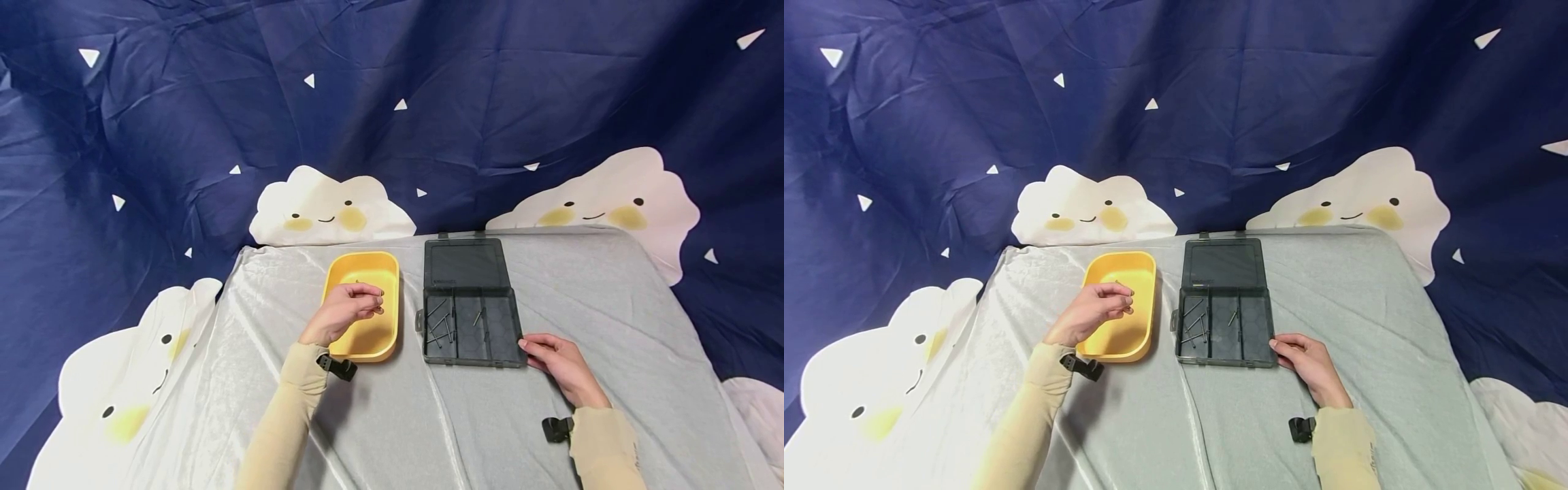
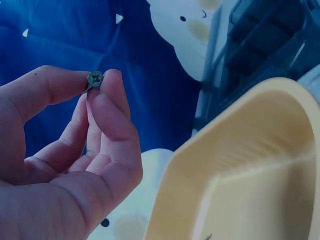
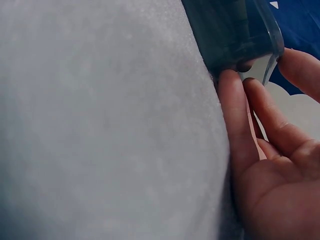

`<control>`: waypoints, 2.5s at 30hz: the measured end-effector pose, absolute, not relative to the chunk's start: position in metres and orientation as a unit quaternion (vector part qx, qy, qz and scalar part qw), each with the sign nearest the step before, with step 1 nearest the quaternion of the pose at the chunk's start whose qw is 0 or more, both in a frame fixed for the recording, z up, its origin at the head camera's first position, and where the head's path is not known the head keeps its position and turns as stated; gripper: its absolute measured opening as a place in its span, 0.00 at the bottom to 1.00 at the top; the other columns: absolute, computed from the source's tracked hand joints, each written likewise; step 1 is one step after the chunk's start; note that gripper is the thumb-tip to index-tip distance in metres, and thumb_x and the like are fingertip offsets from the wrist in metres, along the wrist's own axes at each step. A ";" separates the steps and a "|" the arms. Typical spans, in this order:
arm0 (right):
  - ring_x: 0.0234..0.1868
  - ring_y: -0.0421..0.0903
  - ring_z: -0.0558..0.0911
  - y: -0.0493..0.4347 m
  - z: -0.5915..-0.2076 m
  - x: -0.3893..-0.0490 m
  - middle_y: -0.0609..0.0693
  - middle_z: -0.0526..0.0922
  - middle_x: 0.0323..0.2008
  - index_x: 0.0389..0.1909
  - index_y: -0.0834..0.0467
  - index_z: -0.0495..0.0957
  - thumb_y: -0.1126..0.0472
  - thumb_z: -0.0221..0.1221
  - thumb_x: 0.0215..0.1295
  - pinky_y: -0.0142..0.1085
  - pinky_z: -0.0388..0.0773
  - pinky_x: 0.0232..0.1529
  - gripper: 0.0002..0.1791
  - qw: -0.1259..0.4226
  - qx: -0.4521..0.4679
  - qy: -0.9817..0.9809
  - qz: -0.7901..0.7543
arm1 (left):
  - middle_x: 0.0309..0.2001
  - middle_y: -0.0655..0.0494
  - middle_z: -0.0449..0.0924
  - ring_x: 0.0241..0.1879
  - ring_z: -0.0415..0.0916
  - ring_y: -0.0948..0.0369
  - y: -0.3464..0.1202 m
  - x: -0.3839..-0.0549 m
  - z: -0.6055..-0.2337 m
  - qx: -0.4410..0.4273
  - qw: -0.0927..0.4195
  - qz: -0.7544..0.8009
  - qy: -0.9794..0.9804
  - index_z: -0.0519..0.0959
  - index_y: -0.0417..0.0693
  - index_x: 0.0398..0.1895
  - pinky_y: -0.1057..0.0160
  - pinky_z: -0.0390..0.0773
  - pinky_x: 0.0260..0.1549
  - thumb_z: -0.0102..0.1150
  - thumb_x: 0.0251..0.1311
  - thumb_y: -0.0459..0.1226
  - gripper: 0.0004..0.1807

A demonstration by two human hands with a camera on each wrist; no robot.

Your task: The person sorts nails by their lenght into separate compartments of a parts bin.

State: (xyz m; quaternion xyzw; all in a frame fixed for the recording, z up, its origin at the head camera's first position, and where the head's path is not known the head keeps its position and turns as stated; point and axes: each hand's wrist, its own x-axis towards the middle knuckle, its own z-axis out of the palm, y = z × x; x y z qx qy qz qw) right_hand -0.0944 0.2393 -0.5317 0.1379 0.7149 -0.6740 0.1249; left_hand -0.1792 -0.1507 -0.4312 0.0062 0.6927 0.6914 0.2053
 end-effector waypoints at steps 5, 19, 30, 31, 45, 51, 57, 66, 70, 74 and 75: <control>0.39 0.27 0.80 0.239 -0.531 -0.094 0.36 0.82 0.40 0.51 0.60 0.78 0.50 0.65 0.61 0.24 0.80 0.43 0.22 0.125 0.138 0.717 -0.672 | 0.33 0.52 0.82 0.30 0.82 0.64 -0.141 -0.180 -0.429 0.013 0.207 0.691 0.692 0.73 0.23 0.49 0.70 0.79 0.31 0.57 0.58 0.27 0.17; 0.39 0.26 0.80 0.238 -0.529 -0.095 0.34 0.81 0.39 0.57 0.67 0.73 0.50 0.64 0.62 0.24 0.80 0.43 0.30 0.128 0.141 0.726 -0.661 | 0.33 0.55 0.82 0.27 0.79 0.62 -0.106 -0.180 -0.430 0.017 0.212 0.704 0.678 0.77 0.30 0.45 0.70 0.79 0.31 0.58 0.59 0.26 0.11; 0.40 0.26 0.79 0.237 -0.529 -0.095 0.32 0.80 0.38 0.59 0.68 0.71 0.49 0.64 0.61 0.24 0.79 0.43 0.33 0.132 0.143 0.729 -0.657 | 0.30 0.55 0.81 0.26 0.78 0.63 -0.083 -0.176 -0.440 0.031 0.218 0.707 0.672 0.78 0.30 0.43 0.71 0.78 0.29 0.58 0.57 0.25 0.10; 0.40 0.26 0.79 0.237 -0.529 -0.095 0.32 0.80 0.38 0.58 0.68 0.72 0.49 0.64 0.61 0.24 0.79 0.43 0.33 0.131 0.143 0.727 -0.658 | 0.30 0.55 0.81 0.26 0.78 0.63 -0.081 -0.175 -0.440 0.032 0.219 0.705 0.674 0.78 0.30 0.42 0.71 0.78 0.29 0.58 0.56 0.25 0.10; 0.38 0.26 0.80 0.239 -0.531 -0.094 0.42 0.84 0.42 0.47 0.57 0.81 0.51 0.65 0.61 0.24 0.80 0.41 0.18 0.115 0.138 0.719 -0.672 | 0.28 0.56 0.82 0.25 0.79 0.66 -0.047 -0.169 -0.454 0.037 0.227 0.666 0.709 0.81 0.33 0.40 0.69 0.80 0.29 0.61 0.56 0.27 0.09; 0.38 0.26 0.80 0.238 -0.530 -0.094 0.36 0.83 0.38 0.50 0.61 0.79 0.51 0.65 0.61 0.24 0.80 0.42 0.22 0.118 0.140 0.718 -0.672 | 0.24 0.59 0.80 0.23 0.76 0.67 -0.038 -0.167 -0.460 0.037 0.226 0.658 0.718 0.80 0.30 0.42 0.70 0.78 0.27 0.62 0.54 0.27 0.12; 0.39 0.26 0.80 0.238 -0.530 -0.094 0.39 0.83 0.41 0.50 0.62 0.78 0.51 0.65 0.61 0.24 0.80 0.42 0.22 0.118 0.140 0.715 -0.675 | 0.21 0.60 0.79 0.20 0.74 0.67 -0.029 -0.163 -0.468 0.032 0.231 0.660 0.714 0.78 0.24 0.43 0.70 0.76 0.24 0.62 0.53 0.27 0.15; 0.39 0.26 0.80 0.238 -0.531 -0.095 0.35 0.82 0.38 0.54 0.65 0.76 0.51 0.65 0.61 0.24 0.80 0.42 0.27 0.123 0.140 0.719 -0.669 | 0.35 0.32 0.84 0.18 0.74 0.66 -0.017 -0.159 -0.479 0.012 0.226 0.653 0.723 0.81 0.29 0.36 0.70 0.77 0.22 0.62 0.54 0.26 0.08; 0.39 0.26 0.80 0.239 -0.531 -0.095 0.36 0.82 0.40 0.54 0.64 0.76 0.50 0.65 0.61 0.24 0.80 0.42 0.27 0.125 0.140 0.720 -0.668 | 0.27 0.42 0.84 0.17 0.74 0.66 -0.013 -0.157 -0.483 0.009 0.230 0.648 0.726 0.81 0.28 0.34 0.72 0.77 0.21 0.62 0.53 0.26 0.07; 0.39 0.26 0.80 0.239 -0.531 -0.095 0.40 0.83 0.42 0.52 0.62 0.78 0.51 0.65 0.60 0.24 0.80 0.42 0.24 0.123 0.141 0.717 -0.671 | 0.22 0.52 0.81 0.18 0.75 0.66 -0.010 -0.154 -0.484 0.008 0.232 0.635 0.737 0.82 0.29 0.33 0.72 0.77 0.20 0.62 0.53 0.26 0.06; 0.39 0.26 0.80 0.239 -0.531 -0.095 0.40 0.83 0.42 0.52 0.62 0.78 0.50 0.65 0.60 0.24 0.80 0.42 0.24 0.123 0.141 0.718 -0.671 | 0.22 0.52 0.81 0.17 0.75 0.66 -0.009 -0.154 -0.484 0.008 0.233 0.629 0.742 0.83 0.30 0.33 0.71 0.77 0.20 0.62 0.53 0.26 0.06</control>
